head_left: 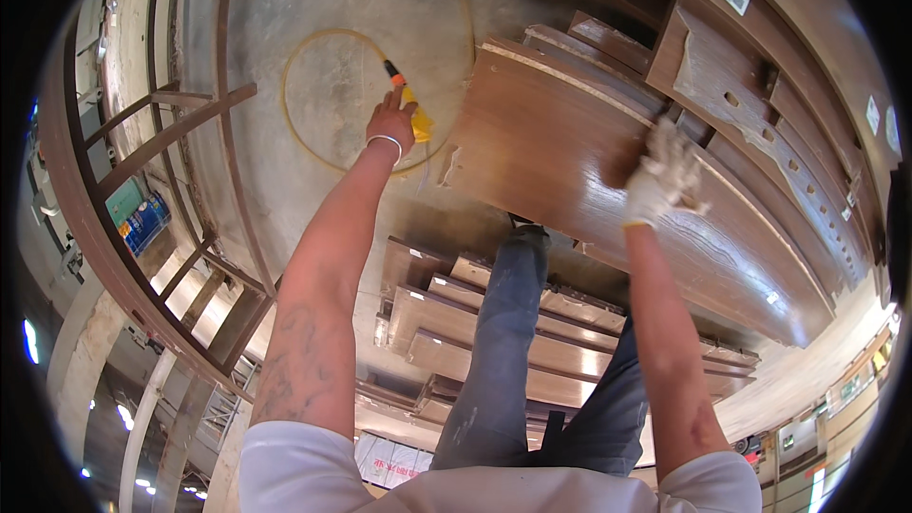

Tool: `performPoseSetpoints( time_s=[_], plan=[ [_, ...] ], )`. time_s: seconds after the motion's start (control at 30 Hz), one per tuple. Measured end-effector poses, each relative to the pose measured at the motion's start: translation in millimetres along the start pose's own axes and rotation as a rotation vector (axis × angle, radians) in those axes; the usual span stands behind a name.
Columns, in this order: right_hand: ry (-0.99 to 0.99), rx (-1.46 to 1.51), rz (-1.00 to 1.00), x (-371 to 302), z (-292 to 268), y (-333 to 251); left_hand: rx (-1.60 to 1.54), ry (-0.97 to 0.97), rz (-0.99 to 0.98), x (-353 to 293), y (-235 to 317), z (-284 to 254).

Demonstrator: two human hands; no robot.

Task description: The person wipes large curved wooden panels with a cloth, applies masking tape along seams, and uses a spray bottle to wet the cloth before continuing to wipe. The person handles multiple panels, flipping and repositioning them while cleaning.

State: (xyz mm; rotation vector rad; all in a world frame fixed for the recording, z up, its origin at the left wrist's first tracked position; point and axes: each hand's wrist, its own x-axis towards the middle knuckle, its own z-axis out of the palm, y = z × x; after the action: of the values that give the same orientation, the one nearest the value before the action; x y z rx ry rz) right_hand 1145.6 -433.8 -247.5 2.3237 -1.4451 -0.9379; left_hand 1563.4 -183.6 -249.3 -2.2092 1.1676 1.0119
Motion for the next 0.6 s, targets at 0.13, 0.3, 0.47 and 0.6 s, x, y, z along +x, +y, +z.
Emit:
performPoseSetpoints(
  time_s=[0.13,0.3,0.47,0.6],
  plan=[
    [-0.096,0.353,-0.68,-47,-73,-93,-0.167,0.055,-0.033,-35,0,14],
    [0.204,0.849,-1.454,-72,-81,-58,-0.369,0.11,-0.05,-94,10,1],
    [0.026,0.865,-1.284,-59,-20,101,-0.538,0.294,0.051,-131,61,-57],
    [-0.23,0.44,-0.472,-63,64,224,-0.667,0.488,0.235,-131,166,-126]
  ],
)
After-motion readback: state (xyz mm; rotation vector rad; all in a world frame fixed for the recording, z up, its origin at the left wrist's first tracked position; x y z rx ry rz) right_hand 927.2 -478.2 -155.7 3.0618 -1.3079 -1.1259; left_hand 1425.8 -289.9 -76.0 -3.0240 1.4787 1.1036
